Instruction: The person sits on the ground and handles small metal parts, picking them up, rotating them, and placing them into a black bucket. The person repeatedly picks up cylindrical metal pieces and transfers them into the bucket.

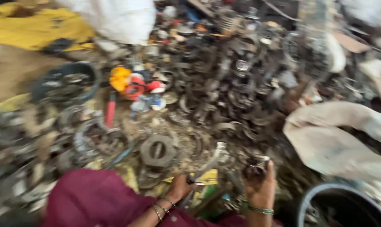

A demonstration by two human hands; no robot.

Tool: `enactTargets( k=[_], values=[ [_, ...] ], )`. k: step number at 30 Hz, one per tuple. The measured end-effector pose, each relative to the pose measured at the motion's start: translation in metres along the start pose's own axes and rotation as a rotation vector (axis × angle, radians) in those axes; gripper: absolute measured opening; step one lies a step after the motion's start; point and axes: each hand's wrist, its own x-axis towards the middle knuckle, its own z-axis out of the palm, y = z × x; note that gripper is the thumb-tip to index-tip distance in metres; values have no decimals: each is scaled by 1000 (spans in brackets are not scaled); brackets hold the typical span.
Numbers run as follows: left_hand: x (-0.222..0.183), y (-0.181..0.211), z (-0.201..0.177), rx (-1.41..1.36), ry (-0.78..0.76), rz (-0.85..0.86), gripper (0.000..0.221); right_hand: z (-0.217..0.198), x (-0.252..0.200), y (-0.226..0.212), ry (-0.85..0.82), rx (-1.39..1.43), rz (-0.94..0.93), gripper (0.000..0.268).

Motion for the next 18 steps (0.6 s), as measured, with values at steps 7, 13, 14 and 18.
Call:
enactTargets(
  k=[7,13,14,18],
  values=[
    [-32,-20,-107,-137,58,27,24,7,-1,26,-14,-159,222,43],
    [-30,8,-288,-283,657,-123,16,2,3,51,15,-366,210,42],
    [-27,19,-319,-560,785,108,12,2,4,58,-19,-374,227,42],
    [-50,51,-384,-657,960,331,39,7,11,76,-92,-381,305,45]
  ],
)
